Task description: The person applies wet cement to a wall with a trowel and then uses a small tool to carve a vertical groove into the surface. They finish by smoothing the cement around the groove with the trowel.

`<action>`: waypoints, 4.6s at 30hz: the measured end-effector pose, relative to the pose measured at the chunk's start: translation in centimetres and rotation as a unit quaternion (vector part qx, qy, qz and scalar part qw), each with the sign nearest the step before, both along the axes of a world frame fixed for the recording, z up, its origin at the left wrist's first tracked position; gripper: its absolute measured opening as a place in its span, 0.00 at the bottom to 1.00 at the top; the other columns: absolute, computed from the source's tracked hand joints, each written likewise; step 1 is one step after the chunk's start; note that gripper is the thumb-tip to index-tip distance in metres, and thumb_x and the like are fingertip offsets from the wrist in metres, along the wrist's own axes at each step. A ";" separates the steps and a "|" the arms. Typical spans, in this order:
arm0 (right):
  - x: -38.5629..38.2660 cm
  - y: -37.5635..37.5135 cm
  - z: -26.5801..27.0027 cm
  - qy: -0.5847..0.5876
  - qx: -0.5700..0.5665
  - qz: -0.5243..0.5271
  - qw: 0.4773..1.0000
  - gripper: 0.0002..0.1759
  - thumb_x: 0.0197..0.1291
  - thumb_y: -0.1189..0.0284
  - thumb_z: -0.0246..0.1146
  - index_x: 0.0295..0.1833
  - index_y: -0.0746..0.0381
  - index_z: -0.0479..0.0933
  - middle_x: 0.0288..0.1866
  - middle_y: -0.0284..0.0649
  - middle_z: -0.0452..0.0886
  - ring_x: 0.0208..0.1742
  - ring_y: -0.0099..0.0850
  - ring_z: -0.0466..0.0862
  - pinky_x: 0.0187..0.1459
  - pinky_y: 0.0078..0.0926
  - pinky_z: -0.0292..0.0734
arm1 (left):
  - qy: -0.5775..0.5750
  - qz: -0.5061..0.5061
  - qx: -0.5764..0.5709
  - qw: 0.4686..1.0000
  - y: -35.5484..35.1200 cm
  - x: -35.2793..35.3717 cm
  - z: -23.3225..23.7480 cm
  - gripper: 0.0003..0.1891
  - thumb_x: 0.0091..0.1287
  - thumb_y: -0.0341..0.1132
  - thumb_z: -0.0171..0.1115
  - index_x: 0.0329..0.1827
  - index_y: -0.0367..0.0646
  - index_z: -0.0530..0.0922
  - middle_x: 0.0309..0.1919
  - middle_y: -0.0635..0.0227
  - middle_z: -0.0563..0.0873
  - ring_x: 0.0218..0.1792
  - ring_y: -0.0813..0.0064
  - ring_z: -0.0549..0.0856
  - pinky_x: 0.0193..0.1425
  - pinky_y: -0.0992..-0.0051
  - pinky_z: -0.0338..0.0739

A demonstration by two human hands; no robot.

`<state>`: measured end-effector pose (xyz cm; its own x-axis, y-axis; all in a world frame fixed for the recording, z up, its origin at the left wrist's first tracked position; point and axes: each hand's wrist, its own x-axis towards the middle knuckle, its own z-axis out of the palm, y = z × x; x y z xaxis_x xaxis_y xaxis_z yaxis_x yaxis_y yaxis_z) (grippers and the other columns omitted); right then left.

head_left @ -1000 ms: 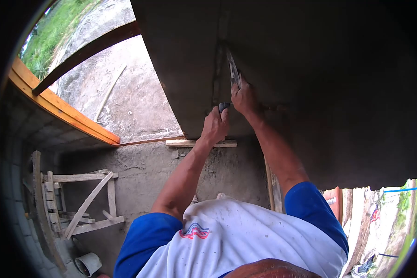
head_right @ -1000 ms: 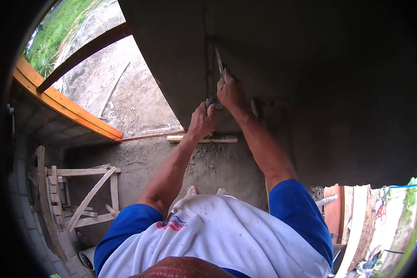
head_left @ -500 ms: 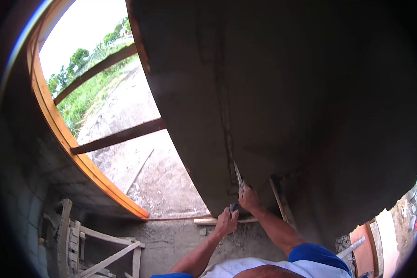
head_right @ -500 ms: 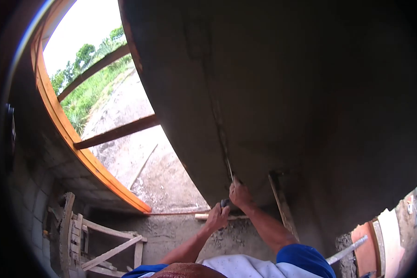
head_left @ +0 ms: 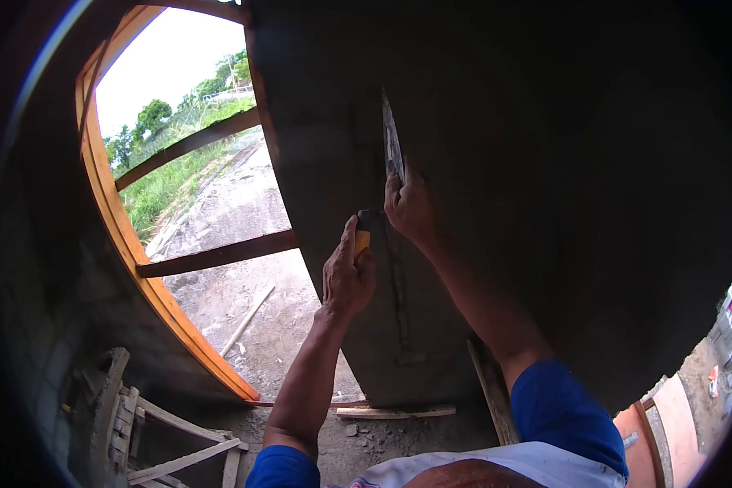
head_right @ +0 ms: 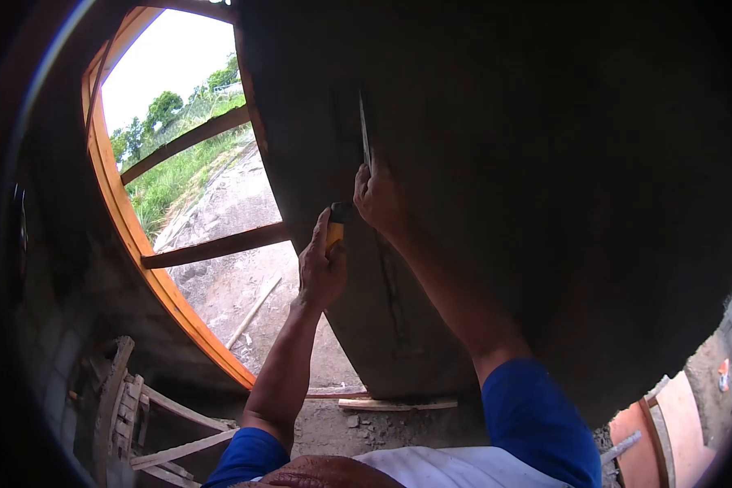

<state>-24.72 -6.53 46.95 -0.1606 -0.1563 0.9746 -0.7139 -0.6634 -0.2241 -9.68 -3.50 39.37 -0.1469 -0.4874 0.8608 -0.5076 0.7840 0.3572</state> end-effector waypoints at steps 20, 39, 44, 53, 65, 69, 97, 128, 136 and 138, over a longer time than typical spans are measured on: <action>1.0 -11.9 11.1 0.025 -0.008 -0.086 0.996 0.26 0.62 0.70 0.54 0.65 0.68 0.66 0.39 0.63 0.80 0.39 0.60 0.81 0.43 0.52 0.78 | 0.039 -0.057 -0.085 0.994 -14.8 0.3 9.8 0.27 0.67 0.32 0.54 0.71 0.48 0.65 0.42 0.47 0.85 0.44 0.51 0.86 0.48 0.63 0.80; 0.0 -15.0 13.7 0.026 -0.120 -0.104 0.987 0.26 0.59 0.74 0.54 0.64 0.66 0.68 0.39 0.60 0.81 0.38 0.61 0.81 0.43 0.51 0.79 | 0.041 -0.016 -0.127 0.991 -15.6 -0.9 12.4 0.27 0.67 0.33 0.56 0.70 0.48 0.66 0.39 0.48 0.85 0.42 0.53 0.87 0.46 0.66 0.81; -0.1 -14.7 16.0 0.054 -0.277 -0.114 0.952 0.27 0.56 0.78 0.55 0.64 0.68 0.67 0.42 0.62 0.80 0.40 0.61 0.80 0.47 0.52 0.77 | 0.045 -0.003 -0.155 0.987 -16.9 -1.0 13.9 0.26 0.68 0.34 0.55 0.70 0.47 0.66 0.36 0.47 0.85 0.39 0.52 0.87 0.43 0.65 0.81; 0.0 -13.1 17.8 0.029 -0.078 -0.039 0.996 0.29 0.61 0.66 0.57 0.66 0.69 0.65 0.56 0.64 0.74 0.56 0.58 0.76 0.56 0.45 0.74 | 0.048 0.013 -0.174 0.983 -15.5 -1.0 17.6 0.23 0.69 0.34 0.54 0.67 0.40 0.68 0.37 0.47 0.85 0.38 0.53 0.87 0.41 0.65 0.80; -8.3 -11.5 3.5 0.021 -0.056 -0.021 0.998 0.26 0.59 0.70 0.62 0.62 0.69 0.69 0.55 0.53 0.79 0.56 0.48 0.80 0.56 0.40 0.76 | 0.016 0.058 -0.227 0.972 -14.3 -1.0 24.7 0.20 0.69 0.35 0.52 0.62 0.39 0.73 0.40 0.55 0.86 0.42 0.55 0.86 0.48 0.63 0.79; -10.7 -11.3 1.9 0.012 -0.044 -0.057 0.997 0.25 0.59 0.70 0.62 0.61 0.67 0.71 0.53 0.52 0.81 0.54 0.48 0.81 0.55 0.39 0.76 | 0.003 0.064 -0.329 0.942 -16.8 -1.2 26.6 0.19 0.68 0.35 0.51 0.60 0.35 0.74 0.39 0.52 0.86 0.39 0.53 0.86 0.46 0.62 0.79; -16.7 -6.0 -1.5 -0.001 0.017 -0.162 0.987 0.21 0.59 0.68 0.63 0.57 0.62 0.75 0.49 0.45 0.84 0.45 0.45 0.85 0.44 0.38 0.81 | -0.214 0.376 -0.353 0.830 -17.8 -1.8 45.4 0.13 0.65 0.38 0.52 0.50 0.49 0.77 0.50 0.59 0.83 0.43 0.57 0.86 0.43 0.59 0.83; -19.9 -2.6 -15.7 -0.127 0.286 -0.122 0.942 0.23 0.60 0.71 0.61 0.61 0.67 0.71 0.55 0.50 0.80 0.55 0.43 0.82 0.49 0.35 0.82 | 0.099 -0.029 -0.088 0.991 -12.9 3.6 9.9 0.24 0.70 0.29 0.47 0.70 0.41 0.66 0.34 0.63 0.83 0.29 0.84 0.79 0.36 0.80 0.75; -18.4 -2.3 -16.6 -0.087 0.331 -0.138 0.929 0.24 0.63 0.65 0.59 0.62 0.65 0.72 0.55 0.49 0.81 0.54 0.42 0.82 0.51 0.37 0.81 | 0.058 0.040 -0.024 0.997 -12.8 3.7 8.7 0.23 0.73 0.32 0.44 0.71 0.48 0.66 0.22 0.72 0.78 0.22 0.87 0.74 0.28 0.81 0.69; -18.5 -2.3 -17.7 -0.079 0.317 -0.136 0.935 0.24 0.63 0.65 0.59 0.62 0.65 0.71 0.54 0.49 0.81 0.54 0.43 0.83 0.51 0.36 0.81 | 0.045 0.071 -0.018 0.996 -12.6 3.4 9.1 0.23 0.73 0.34 0.45 0.72 0.50 0.66 0.21 0.71 0.77 0.22 0.87 0.74 0.27 0.81 0.69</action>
